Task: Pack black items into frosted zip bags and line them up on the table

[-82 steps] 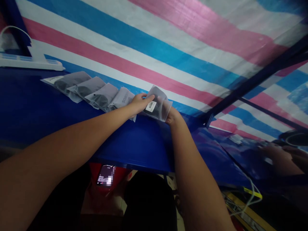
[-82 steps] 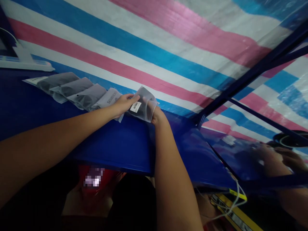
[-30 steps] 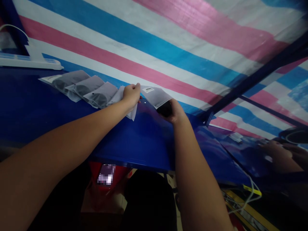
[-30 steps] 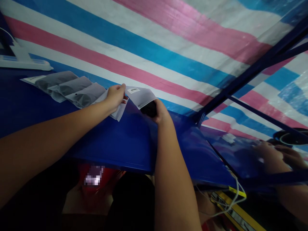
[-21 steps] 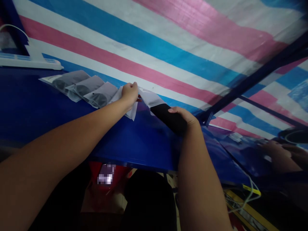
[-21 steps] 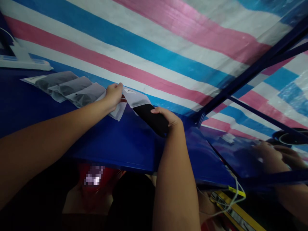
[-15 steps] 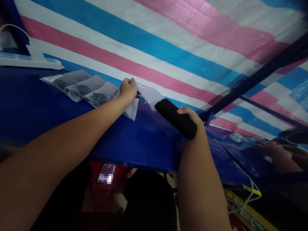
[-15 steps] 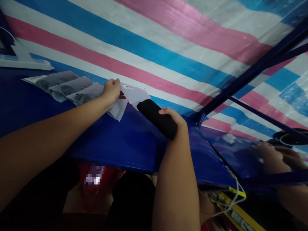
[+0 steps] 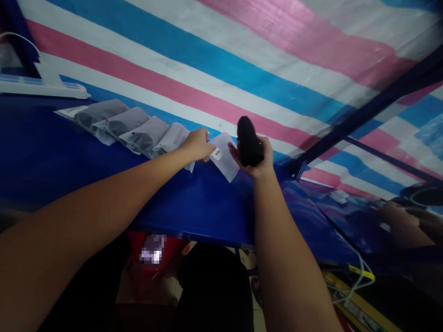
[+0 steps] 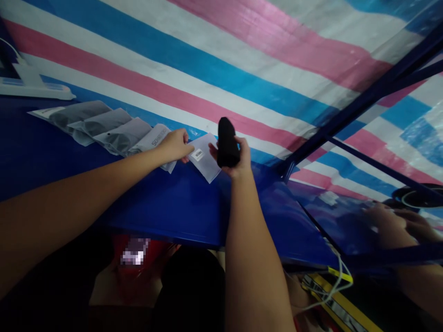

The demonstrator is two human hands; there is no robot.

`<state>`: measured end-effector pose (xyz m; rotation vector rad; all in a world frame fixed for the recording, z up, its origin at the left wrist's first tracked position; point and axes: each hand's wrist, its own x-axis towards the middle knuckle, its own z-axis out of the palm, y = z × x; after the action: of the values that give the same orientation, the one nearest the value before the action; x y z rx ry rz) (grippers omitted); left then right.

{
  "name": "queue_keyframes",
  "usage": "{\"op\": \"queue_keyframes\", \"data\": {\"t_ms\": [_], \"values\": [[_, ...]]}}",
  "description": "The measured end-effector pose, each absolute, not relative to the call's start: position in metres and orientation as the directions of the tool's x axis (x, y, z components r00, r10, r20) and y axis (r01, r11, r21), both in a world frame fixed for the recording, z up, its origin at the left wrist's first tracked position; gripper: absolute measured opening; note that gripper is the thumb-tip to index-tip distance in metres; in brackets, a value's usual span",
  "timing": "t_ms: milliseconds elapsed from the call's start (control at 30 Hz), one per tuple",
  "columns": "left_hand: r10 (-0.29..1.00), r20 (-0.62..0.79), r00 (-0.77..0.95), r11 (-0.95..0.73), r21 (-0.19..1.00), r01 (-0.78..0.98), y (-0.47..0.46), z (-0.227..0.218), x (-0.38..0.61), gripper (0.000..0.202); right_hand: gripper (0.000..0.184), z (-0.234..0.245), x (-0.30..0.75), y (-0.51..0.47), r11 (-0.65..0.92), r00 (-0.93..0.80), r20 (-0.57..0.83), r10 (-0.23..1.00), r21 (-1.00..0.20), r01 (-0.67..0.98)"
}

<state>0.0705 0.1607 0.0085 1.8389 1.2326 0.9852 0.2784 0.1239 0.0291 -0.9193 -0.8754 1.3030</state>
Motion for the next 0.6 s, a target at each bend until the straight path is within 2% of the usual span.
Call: {"op": "queue_keyframes", "data": {"t_ms": [100, 167, 233, 300, 400, 467, 533, 600], "values": [[0.920, 0.221, 0.322, -0.372, 0.751, 0.546, 0.159, 0.003, 0.068, 0.039, 0.040, 0.013, 0.269, 0.135, -0.211, 0.002, -0.220, 0.976, -0.939, -0.273], [0.897, 0.207, 0.391, -0.423, 0.658, 0.623, 0.160, 0.003, 0.066, 0.030, 0.042, 0.006, 0.265, 0.138, -0.302, -0.007, -0.306, 0.952, -0.935, -0.184], [0.878, 0.141, 0.457, -0.444, 0.597, 0.669, 0.160, 0.005, 0.066, 0.014, 0.042, 0.006, 0.263, 0.138, -0.312, 0.006, -0.316, 0.949, -0.940, -0.139], [0.858, 0.033, 0.513, -0.431, 0.589, 0.684, 0.157, 0.010, 0.064, 0.004, 0.043, 0.009, 0.264, 0.136, -0.283, 0.012, -0.287, 0.958, -0.948, -0.148], [0.770, -0.190, 0.609, -0.381, 0.629, 0.677, 0.150, 0.020, 0.060, 0.003, 0.045, 0.012, 0.267, 0.135, -0.194, 0.051, -0.212, 0.976, -0.951, -0.240], [0.691, -0.263, 0.673, -0.400, 0.636, 0.660, 0.145, 0.025, 0.059, 0.004, 0.045, 0.011, 0.270, 0.137, -0.150, 0.116, -0.192, 0.975, -0.943, -0.296], [0.704, -0.138, 0.697, -0.494, 0.610, 0.620, 0.143, 0.026, 0.062, 0.007, 0.043, 0.007, 0.272, 0.140, -0.159, 0.175, -0.221, 0.960, -0.936, -0.313], [0.738, 0.121, 0.663, -0.613, 0.532, 0.584, 0.144, 0.022, 0.066, 0.016, 0.040, 0.002, 0.272, 0.144, -0.194, 0.197, -0.260, 0.945, -0.933, -0.302]]}}
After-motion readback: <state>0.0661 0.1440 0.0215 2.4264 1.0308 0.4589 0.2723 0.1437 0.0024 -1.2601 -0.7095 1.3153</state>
